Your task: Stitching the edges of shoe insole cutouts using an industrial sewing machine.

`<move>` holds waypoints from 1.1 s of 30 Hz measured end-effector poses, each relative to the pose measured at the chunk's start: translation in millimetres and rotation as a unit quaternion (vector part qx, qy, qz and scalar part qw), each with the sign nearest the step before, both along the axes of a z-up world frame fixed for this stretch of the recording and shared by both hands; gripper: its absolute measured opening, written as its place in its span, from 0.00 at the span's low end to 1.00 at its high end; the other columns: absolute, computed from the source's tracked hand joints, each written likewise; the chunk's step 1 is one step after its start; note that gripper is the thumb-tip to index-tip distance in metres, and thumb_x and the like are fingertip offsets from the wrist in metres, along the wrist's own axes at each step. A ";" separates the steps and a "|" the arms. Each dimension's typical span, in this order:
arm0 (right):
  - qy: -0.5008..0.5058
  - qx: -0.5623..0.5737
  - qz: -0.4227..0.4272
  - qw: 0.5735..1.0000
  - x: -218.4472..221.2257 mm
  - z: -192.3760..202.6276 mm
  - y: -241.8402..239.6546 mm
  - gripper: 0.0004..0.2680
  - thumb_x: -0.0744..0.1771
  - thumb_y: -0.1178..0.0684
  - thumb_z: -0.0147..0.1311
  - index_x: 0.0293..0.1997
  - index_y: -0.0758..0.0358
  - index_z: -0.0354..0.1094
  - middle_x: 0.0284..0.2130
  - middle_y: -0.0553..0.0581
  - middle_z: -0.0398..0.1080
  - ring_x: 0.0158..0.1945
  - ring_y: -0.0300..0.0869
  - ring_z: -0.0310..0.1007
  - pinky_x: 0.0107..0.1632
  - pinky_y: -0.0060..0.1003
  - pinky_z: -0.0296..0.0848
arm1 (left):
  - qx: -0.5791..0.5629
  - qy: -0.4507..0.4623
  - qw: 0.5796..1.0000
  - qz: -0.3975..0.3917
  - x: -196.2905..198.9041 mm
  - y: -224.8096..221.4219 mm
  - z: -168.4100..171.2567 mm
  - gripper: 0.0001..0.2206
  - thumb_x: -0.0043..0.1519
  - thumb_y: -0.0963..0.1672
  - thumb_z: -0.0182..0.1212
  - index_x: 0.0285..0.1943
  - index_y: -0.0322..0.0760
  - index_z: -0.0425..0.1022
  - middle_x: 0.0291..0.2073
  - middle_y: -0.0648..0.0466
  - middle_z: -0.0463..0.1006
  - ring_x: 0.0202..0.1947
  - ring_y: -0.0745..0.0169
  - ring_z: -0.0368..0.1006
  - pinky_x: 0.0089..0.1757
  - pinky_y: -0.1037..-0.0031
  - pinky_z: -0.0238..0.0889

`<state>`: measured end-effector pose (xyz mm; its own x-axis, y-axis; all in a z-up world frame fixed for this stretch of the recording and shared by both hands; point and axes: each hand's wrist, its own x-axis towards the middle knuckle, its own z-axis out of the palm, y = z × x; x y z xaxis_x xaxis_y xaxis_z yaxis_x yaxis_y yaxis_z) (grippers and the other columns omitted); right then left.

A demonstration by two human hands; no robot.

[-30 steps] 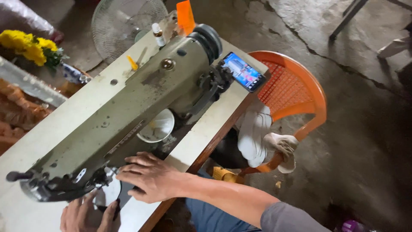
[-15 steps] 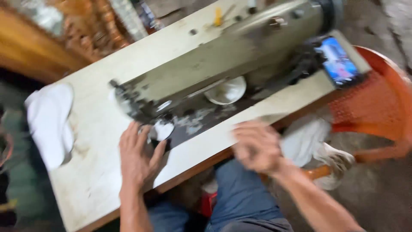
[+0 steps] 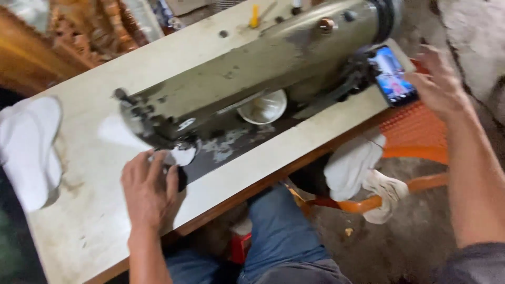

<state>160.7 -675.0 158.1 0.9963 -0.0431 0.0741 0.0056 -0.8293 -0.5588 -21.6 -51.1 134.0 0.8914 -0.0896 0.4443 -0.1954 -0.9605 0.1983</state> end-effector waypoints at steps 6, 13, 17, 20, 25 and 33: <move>0.198 0.042 -0.118 0.972 -29.6 98.1 98.9 0.29 0.68 0.54 0.49 0.78 0.39 0.37 0.75 0.56 0.48 0.67 0.59 0.55 0.67 0.65 0.55 | 0.043 -0.037 0.998 0.018 2.4 5.8 -18.9 0.16 0.67 0.50 0.61 0.58 0.39 0.76 0.60 0.44 0.73 0.68 0.42 0.67 0.63 0.54 0.60; 0.120 0.049 -0.114 0.985 -4.5 67.8 82.2 0.23 0.70 0.55 0.50 0.75 0.52 0.46 0.69 0.60 0.56 0.65 0.54 0.60 0.62 0.59 0.62 | 0.009 0.022 0.999 0.036 0.3 4.3 -18.1 0.20 0.66 0.52 0.60 0.61 0.38 0.74 0.62 0.43 0.74 0.68 0.45 0.67 0.67 0.54 0.52; 0.108 0.052 -0.121 0.985 -1.3 59.3 74.1 0.22 0.72 0.43 0.45 0.75 0.53 0.45 0.67 0.61 0.59 0.65 0.55 0.60 0.60 0.59 0.61 | 0.031 -0.013 0.998 0.059 -1.6 6.7 -24.8 0.24 0.65 0.55 0.62 0.63 0.37 0.76 0.59 0.44 0.75 0.59 0.40 0.69 0.57 0.53 0.62; 0.085 0.061 -0.112 0.988 -4.2 57.3 70.8 0.21 0.72 0.42 0.43 0.74 0.53 0.46 0.64 0.63 0.61 0.62 0.56 0.62 0.56 0.58 0.63 | 0.036 -0.030 0.997 0.062 -2.7 4.6 -22.1 0.24 0.65 0.55 0.63 0.63 0.38 0.78 0.57 0.47 0.76 0.56 0.41 0.70 0.54 0.54 0.63; -0.048 0.071 -0.090 0.992 -16.0 38.5 62.0 0.13 0.75 0.51 0.42 0.69 0.59 0.54 0.59 0.69 0.58 0.56 0.54 0.64 0.48 0.50 0.71 | 0.035 -0.041 0.997 0.061 -5.5 2.4 -20.4 0.21 0.66 0.54 0.63 0.59 0.39 0.79 0.54 0.49 0.75 0.54 0.42 0.70 0.53 0.54 0.62; -0.351 0.045 0.123 0.927 -104.0 -11.4 152.4 0.05 0.74 0.64 0.47 0.54 0.78 0.65 0.48 0.74 0.72 0.51 0.60 0.74 0.55 0.50 0.71 | 0.019 -0.031 0.997 0.066 -9.4 -1.2 -21.4 0.19 0.67 0.54 0.60 0.56 0.39 0.77 0.59 0.44 0.75 0.60 0.45 0.70 0.57 0.52 0.62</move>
